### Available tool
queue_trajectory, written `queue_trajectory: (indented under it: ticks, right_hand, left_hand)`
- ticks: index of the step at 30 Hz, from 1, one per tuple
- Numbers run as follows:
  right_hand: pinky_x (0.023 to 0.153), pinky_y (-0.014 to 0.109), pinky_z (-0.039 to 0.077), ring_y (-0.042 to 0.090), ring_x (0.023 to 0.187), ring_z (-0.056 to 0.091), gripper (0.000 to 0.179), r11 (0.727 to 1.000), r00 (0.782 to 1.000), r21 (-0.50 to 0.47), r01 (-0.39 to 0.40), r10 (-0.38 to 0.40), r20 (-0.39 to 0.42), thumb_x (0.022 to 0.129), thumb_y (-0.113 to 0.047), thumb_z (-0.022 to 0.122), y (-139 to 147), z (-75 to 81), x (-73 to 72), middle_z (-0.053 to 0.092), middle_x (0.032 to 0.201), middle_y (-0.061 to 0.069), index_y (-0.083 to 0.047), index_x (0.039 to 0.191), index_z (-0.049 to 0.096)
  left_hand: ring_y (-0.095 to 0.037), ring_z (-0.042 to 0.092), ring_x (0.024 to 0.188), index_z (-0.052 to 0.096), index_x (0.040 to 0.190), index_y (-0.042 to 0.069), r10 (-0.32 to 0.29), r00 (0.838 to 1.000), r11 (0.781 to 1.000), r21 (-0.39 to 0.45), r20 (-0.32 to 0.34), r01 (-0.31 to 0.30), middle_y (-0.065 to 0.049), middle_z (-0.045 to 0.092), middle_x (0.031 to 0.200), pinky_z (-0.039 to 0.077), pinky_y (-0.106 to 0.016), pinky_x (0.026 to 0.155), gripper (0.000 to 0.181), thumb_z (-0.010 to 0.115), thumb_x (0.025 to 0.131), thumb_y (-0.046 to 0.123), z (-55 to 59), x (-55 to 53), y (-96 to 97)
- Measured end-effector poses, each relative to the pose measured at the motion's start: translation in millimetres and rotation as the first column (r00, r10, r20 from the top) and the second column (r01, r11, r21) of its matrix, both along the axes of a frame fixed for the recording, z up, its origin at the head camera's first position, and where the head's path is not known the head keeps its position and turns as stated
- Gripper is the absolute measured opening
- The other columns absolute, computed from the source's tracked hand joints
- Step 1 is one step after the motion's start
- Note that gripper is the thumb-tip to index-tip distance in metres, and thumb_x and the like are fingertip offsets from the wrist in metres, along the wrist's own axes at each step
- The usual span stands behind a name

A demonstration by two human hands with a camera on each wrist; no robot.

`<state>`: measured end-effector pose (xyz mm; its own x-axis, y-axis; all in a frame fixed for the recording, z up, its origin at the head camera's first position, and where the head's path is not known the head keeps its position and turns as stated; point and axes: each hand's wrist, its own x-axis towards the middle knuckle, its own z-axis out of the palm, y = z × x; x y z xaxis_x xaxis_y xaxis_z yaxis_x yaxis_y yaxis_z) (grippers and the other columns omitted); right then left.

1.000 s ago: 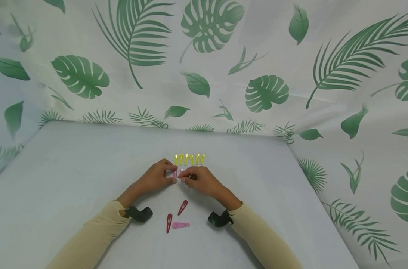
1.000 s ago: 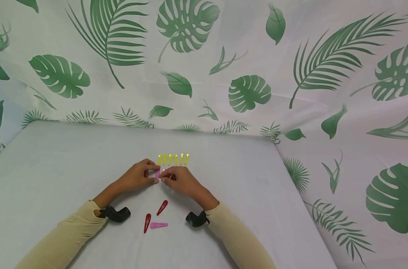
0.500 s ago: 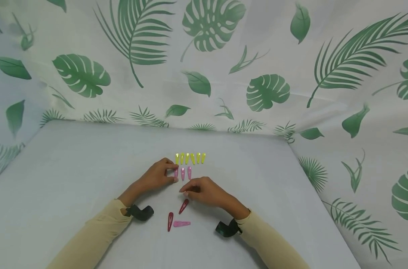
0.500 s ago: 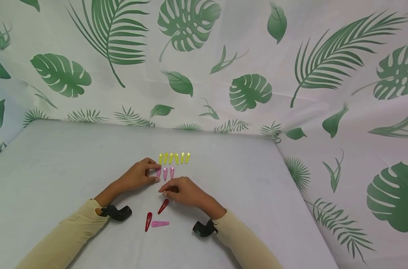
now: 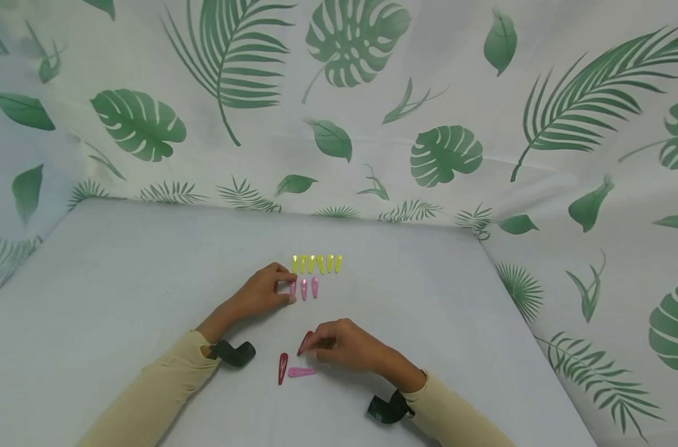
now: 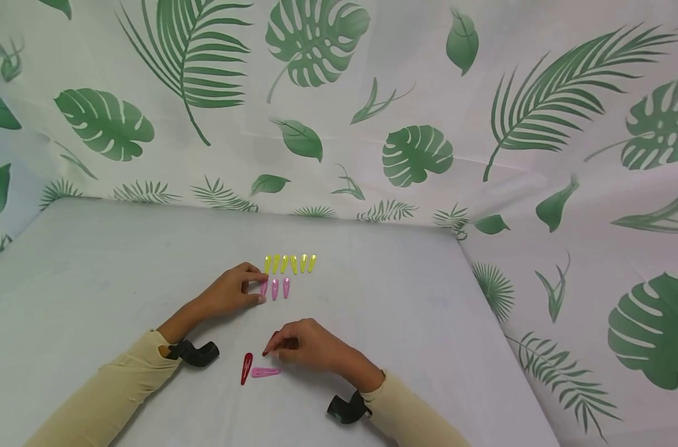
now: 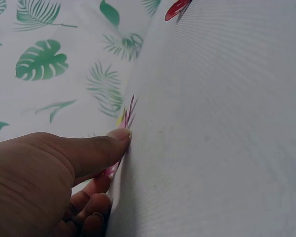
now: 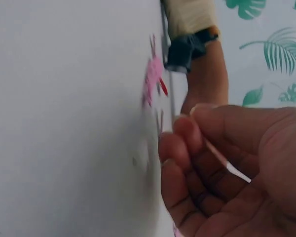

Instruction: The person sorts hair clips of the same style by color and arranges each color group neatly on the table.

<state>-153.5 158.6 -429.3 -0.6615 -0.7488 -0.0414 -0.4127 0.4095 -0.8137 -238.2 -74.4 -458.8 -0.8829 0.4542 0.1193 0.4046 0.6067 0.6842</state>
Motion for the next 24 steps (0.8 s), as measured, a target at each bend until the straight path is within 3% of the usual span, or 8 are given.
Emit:
queue_trajectory:
  ticks: [9, 20, 24]
  right_hand:
    - [0.078, 0.02, 0.049, 0.001, 0.083, 0.056, 0.014, 0.997, 0.994, 0.051, -0.06, 0.064, -0.086, 0.086, -0.004, 0.073, -8.0, -4.2, 10.2, 0.066, 0.093, -0.009, -0.009, 0.099, 0.073]
    - [0.074, 0.014, 0.046, -0.003, 0.083, 0.055, 0.019, 0.983, 0.979, 0.177, -0.053, 0.086, -0.186, 0.086, -0.006, 0.074, -18.5, -4.7, 14.1, 0.061, 0.091, -0.013, -0.012, 0.104, 0.075]
    - [0.073, 0.013, 0.045, -0.004, 0.081, 0.053, 0.015, 0.976, 0.972, 0.211, -0.05, 0.096, -0.213, 0.086, -0.007, 0.074, -20.1, -5.4, 14.4, 0.06, 0.09, -0.014, -0.014, 0.099, 0.076]
  left_hand:
    - [-0.015, 0.049, 0.08, 0.065, 0.126, 0.005, 0.016, 1.0, 1.0, -0.013, 0.007, -0.016, -0.008, 0.057, 0.112, 0.044, -0.029, 0.067, 0.048, 0.08, 0.082, 0.018, 1.1, 1.1, 0.2]
    - [-0.015, 0.049, 0.081, 0.065, 0.126, 0.006, 0.02, 1.0, 1.0, -0.013, 0.007, -0.02, -0.007, 0.056, 0.112, 0.044, -0.029, 0.068, 0.048, 0.079, 0.082, 0.018, -1.3, 0.0, 0.4]
    - [-0.015, 0.049, 0.08, 0.066, 0.126, 0.005, 0.022, 1.0, 1.0, -0.012, 0.011, -0.022, -0.008, 0.056, 0.113, 0.044, -0.028, 0.067, 0.047, 0.079, 0.083, 0.017, -0.8, 0.6, 0.6]
